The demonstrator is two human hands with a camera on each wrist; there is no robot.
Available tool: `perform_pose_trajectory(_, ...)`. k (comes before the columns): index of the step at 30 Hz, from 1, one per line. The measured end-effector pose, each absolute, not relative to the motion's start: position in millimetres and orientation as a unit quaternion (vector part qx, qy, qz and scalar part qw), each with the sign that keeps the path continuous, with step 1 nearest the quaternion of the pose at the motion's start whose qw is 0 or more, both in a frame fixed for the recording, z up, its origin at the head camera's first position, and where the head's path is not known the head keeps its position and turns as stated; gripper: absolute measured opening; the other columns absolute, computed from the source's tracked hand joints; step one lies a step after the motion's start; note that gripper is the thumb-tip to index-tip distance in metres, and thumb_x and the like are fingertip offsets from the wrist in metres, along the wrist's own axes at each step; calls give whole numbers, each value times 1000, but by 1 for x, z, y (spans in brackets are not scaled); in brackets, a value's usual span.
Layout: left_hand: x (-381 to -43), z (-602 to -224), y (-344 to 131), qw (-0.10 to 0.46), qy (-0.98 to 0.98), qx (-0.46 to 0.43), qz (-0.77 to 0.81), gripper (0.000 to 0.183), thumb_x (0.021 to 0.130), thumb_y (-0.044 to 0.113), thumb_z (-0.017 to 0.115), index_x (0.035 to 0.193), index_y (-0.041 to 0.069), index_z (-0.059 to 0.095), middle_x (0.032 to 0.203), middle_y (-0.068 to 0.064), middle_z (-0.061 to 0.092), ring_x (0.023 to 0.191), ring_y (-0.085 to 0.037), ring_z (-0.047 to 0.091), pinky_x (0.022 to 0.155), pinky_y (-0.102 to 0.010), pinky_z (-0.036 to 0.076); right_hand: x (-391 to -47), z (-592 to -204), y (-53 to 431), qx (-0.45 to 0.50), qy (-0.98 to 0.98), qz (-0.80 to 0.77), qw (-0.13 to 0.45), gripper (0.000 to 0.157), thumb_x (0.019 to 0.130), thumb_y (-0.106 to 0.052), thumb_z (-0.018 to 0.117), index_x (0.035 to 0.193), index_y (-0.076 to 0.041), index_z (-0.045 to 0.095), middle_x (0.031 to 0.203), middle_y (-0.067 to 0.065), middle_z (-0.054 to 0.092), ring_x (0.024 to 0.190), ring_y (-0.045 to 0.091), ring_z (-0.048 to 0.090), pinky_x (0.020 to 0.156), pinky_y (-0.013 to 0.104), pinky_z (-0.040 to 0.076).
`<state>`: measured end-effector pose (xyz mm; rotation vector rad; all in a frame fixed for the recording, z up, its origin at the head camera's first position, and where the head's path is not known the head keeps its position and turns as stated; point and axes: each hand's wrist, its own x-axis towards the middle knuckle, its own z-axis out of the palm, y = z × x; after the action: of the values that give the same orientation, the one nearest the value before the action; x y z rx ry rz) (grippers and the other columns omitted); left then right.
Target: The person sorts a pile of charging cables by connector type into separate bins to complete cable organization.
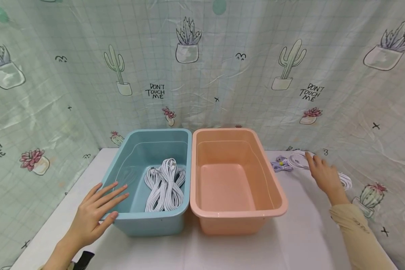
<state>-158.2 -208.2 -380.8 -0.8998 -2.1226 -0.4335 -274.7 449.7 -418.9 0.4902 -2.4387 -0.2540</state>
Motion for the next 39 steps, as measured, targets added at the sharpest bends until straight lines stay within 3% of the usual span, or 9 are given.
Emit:
perform_pose_trajectory(4, -158, -380, -208, 389, -834, -353, -169, 45, 93, 43, 33, 115, 16, 62, 121, -3, 59, 124, -20, 43, 113, -37, 13, -279, -404, 444, 208, -909, -110, 345, 65, 61, 1, 69, 120, 6, 43, 96, 25, 49, 59, 39, 49, 31, 40, 29)
perform_pose_trajectory(11, -158, -382, -208, 390, -833, -353, -169, 45, 93, 43, 33, 114, 16, 62, 121, -3, 59, 124, -19, 44, 113, -38, 14, -285, -380, 434, 228, -896, -149, 350, 67, 60, -2, 72, 120, 1, 43, 92, 22, 49, 59, 37, 48, 32, 35, 26)
perform_pose_trajectory(17, -158, -381, -208, 389, -833, -354, -171, 43, 93, 42, 35, 115, 16, 62, 121, -3, 59, 123, -19, 45, 112, -38, 14, -287, -361, 424, 226, -897, -161, 343, 69, 62, -2, 71, 125, -4, 41, 93, 21, 50, 66, 39, 50, 38, 44, 34)
perform_pose_trajectory(21, -158, -381, -208, 389, -834, -352, -169, 44, 93, 43, 34, 114, 17, 62, 120, -3, 60, 122, -20, 46, 112, -38, 15, -289, -352, 416, 237, -889, -163, 355, 64, 69, -1, 64, 127, -7, 40, 95, 20, 50, 69, 39, 51, 41, 45, 35)
perform_pose_trajectory(24, -157, -380, -208, 389, -835, -351, -168, 44, 93, 43, 33, 115, 17, 62, 121, -3, 60, 121, -21, 47, 112, -38, 15, -292, -345, 409, 254, -876, -169, 374, 35, 93, -10, 40, 127, -9, 42, 95, 20, 50, 70, 38, 50, 40, 42, 33)
perform_pose_trajectory(25, -157, -381, -208, 387, -836, -351, -167, 44, 93, 43, 33, 115, 17, 62, 121, -3, 59, 121, -21, 46, 112, -38, 15, -293, -343, 407, 258, -874, -172, 374, 35, 93, -10, 40, 127, -9, 42, 96, 20, 50, 71, 38, 50, 41, 43, 33)
perform_pose_trajectory(28, -157, -381, -208, 379, -841, -350, -164, 44, 93, 42, 33, 116, 18, 61, 122, -2, 59, 121, -21, 46, 112, -37, 13, -294, -336, 398, 266, -871, -176, 374, 36, 92, -6, 42, 128, -10, 42, 98, 19, 51, 74, 38, 51, 43, 44, 34)
perform_pose_trajectory(31, -156, -382, -208, 375, -843, -349, -161, 44, 94, 42, 33, 116, 18, 61, 122, -2, 59, 121, -22, 46, 113, -37, 13, -295, -329, 387, 271, -870, -179, 371, 66, 68, 6, 64, 128, -11, 41, 101, 19, 52, 78, 39, 51, 45, 46, 36)
perform_pose_trajectory(39, -160, -384, -209, 388, -833, -356, -168, 44, 93, 43, 34, 116, 17, 61, 122, -2, 59, 122, -20, 45, 112, -38, 14, -299, -312, 355, 304, -844, -186, 400, 61, 72, 5, 60, 128, -10, 43, 100, 18, 52, 78, 38, 52, 48, 44, 38)
